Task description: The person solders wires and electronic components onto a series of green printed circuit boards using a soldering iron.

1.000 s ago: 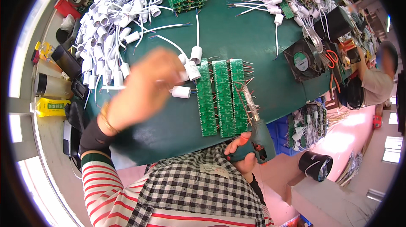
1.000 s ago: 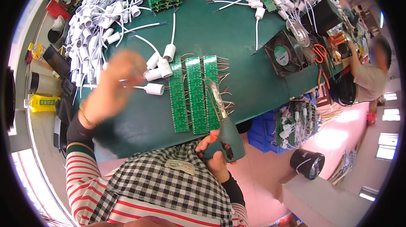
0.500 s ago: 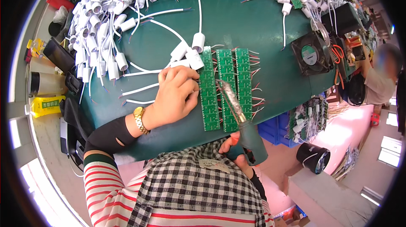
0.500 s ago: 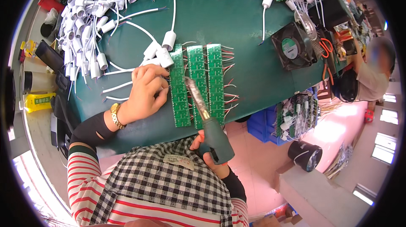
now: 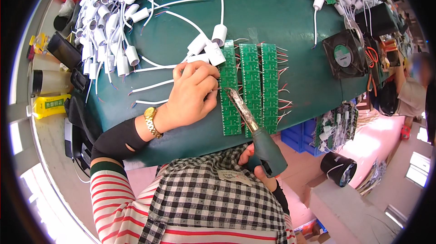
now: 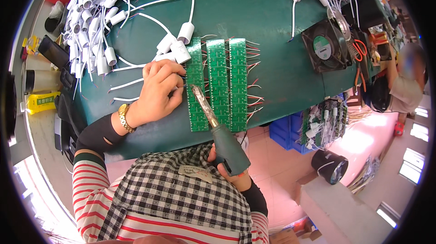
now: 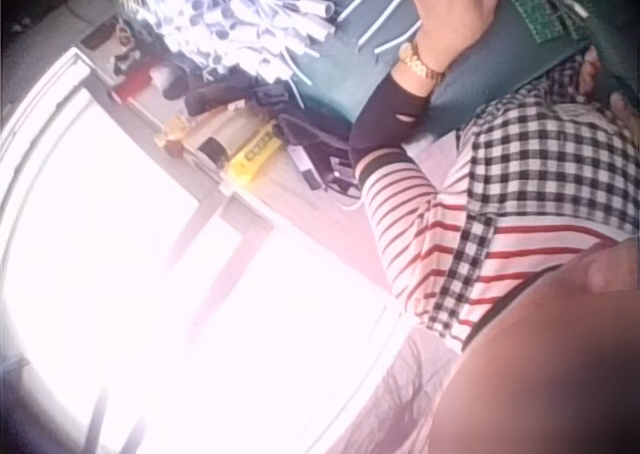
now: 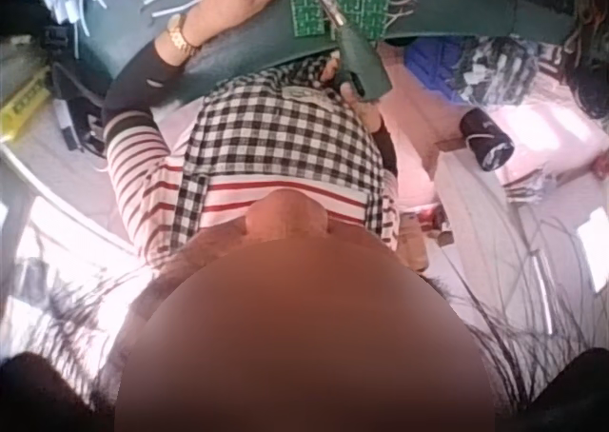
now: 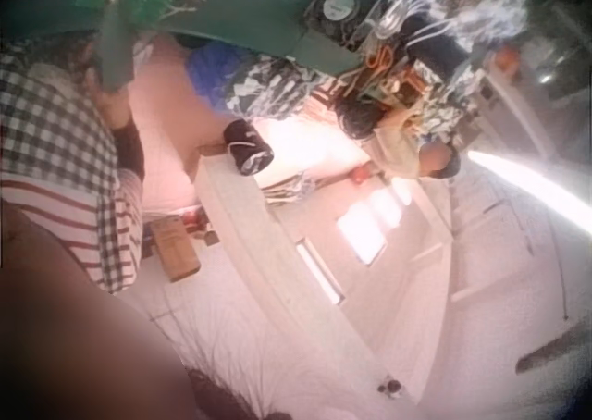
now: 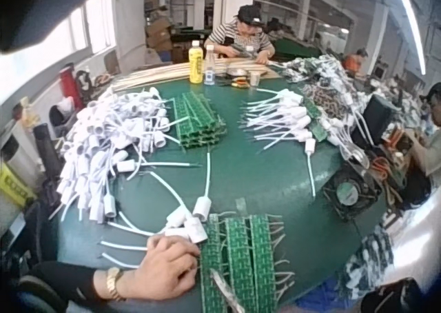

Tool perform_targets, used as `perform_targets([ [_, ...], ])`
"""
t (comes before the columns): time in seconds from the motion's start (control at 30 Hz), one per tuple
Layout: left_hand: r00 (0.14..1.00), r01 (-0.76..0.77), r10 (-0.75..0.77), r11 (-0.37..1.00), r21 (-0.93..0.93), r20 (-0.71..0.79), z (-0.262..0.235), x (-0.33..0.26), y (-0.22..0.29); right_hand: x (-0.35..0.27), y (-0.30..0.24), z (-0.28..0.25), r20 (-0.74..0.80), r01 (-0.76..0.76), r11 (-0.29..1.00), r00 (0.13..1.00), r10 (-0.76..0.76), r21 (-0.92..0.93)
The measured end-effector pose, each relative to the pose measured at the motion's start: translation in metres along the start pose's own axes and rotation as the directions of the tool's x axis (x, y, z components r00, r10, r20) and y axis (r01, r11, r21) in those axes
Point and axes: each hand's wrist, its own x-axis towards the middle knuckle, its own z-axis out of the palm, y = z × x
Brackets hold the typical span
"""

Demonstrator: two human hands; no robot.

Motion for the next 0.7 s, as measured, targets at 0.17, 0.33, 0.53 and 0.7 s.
perform_targets([
  [0.17, 1.0, -0.009, 0.009, 1.0, -0.014, 0.011, -0.001, 0.001, 0.0, 0.005, -0.001, 0.0, 0.022, -0.014, 0.998, 1.0, 0.016, -0.069],
  [0.33, 1.0, 0.004, -0.004, 0.999, 0.035, 0.0, 0.001, 0.0, 0.003, 0.009, 0.002, -0.002, 0.037, 0.022, 0.993, 0.999, -0.017, -0.118],
  [0.53, 1.0, 0.0, -0.001, 0.997, 0.078, 0.01, 0.001, 0.0, 0.002, 0.01, 0.002, -0.006, 0.062, 0.042, 0.989, 0.998, -0.033, -0.141],
  [0.7, 1.0, 0.001, -0.003, 0.997, 0.083, 0.029, 0.0, -0.001, 0.002, 0.001, 0.004, 0.0, -0.044, 0.07, 0.997, 0.997, -0.068, 0.039],
])
